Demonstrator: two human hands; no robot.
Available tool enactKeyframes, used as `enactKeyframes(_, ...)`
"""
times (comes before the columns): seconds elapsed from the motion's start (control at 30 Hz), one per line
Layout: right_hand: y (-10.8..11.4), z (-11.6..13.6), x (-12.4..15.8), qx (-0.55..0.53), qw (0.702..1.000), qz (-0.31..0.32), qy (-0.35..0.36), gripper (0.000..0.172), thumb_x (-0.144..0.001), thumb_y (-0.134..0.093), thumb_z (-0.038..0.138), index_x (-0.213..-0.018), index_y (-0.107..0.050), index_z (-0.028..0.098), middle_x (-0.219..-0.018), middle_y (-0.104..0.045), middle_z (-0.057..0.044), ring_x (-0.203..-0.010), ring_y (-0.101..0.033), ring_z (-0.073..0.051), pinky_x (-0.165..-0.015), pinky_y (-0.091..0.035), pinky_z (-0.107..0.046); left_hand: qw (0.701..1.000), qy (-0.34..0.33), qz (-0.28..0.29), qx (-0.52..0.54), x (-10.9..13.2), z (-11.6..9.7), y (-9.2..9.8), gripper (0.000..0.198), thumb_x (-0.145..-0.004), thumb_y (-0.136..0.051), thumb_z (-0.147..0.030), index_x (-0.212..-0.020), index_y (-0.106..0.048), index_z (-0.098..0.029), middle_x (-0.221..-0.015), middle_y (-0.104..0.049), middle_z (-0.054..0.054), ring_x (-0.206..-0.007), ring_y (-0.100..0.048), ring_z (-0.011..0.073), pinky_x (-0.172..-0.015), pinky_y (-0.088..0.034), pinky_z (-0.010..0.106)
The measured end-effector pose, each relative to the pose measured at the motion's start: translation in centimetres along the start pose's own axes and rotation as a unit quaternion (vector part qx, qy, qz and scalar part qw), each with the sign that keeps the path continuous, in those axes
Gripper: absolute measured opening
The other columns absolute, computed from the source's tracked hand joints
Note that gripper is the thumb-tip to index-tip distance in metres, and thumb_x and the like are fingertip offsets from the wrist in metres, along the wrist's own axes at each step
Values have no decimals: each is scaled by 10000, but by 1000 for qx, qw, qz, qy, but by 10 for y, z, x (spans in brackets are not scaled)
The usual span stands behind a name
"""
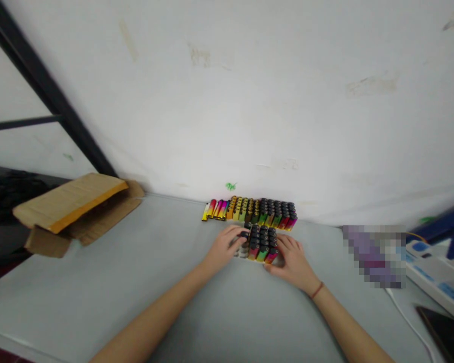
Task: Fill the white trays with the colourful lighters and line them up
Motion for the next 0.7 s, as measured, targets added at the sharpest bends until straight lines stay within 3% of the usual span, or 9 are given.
enactKeyframes(0.17,-1,0,0,1,1000,2,-7,659,-812,-748,493,-1381,-632,181,-1376,-666,-190,-1280,-576,-405,-1052,-458,-569,999,-5,20,-33,-7,-3,-3,250,-973,-599,-393,-1072,-761,-230,-1117,-752,105,-1073,-681,253,-1039,-510,402)
enactKeyframes(0.33,-1,-3,1,9,1000,9,-12,687,-802,-755,505,-1372,-639,140,-1386,-658,-212,-1292,-575,-409,-1076,-452,-579,996,-18,-6,-91,-10,0,0,181,-952,-667,-387,-1044,-709,-237,-979,-741,67,-949,-691,243,-958,-544,399)
enactKeyframes(0.53,-7,-11,4,15,1000,-14,-2,667,-816,-722,557,-1349,-657,161,-1390,-662,-217,-1297,-584,-416,-1086,-442,-599,970,-145,29,-193,-10,-8,-5,198,-1016,-577,-398,-1041,-687,-235,-1062,-693,89,-1027,-657,243,-982,-533,413)
enactKeyframes(0.63,-7,-14,4,13,1000,-28,-5,659,-809,-714,576,-1332,-670,176,-1392,-666,-211,-1294,-587,-420,-1074,-450,-603,957,-181,35,-226,-17,-12,7,234,-997,-600,-441,-1045,-695,-233,-1108,-684,105,-1070,-639,260,-994,-510,421)
enactKeyframes(0.7,-6,-14,3,13,1000,-24,-6,674,-804,-719,584,-1334,-672,170,-1397,-663,-212,-1293,-589,-420,-1069,-456,-600,956,-142,-2,-256,-29,-6,29,253,-1017,-550,-415,-1104,-699,-229,-1143,-694,118,-1125,-620,279,-1036,-474,438)
Point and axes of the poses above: each hand's wrist, its own x-axis away from the middle knuckle, its own y-axis out of the back of the hand, z = x × y, the point moved 7 cm from there along -x, towards the middle knuckle
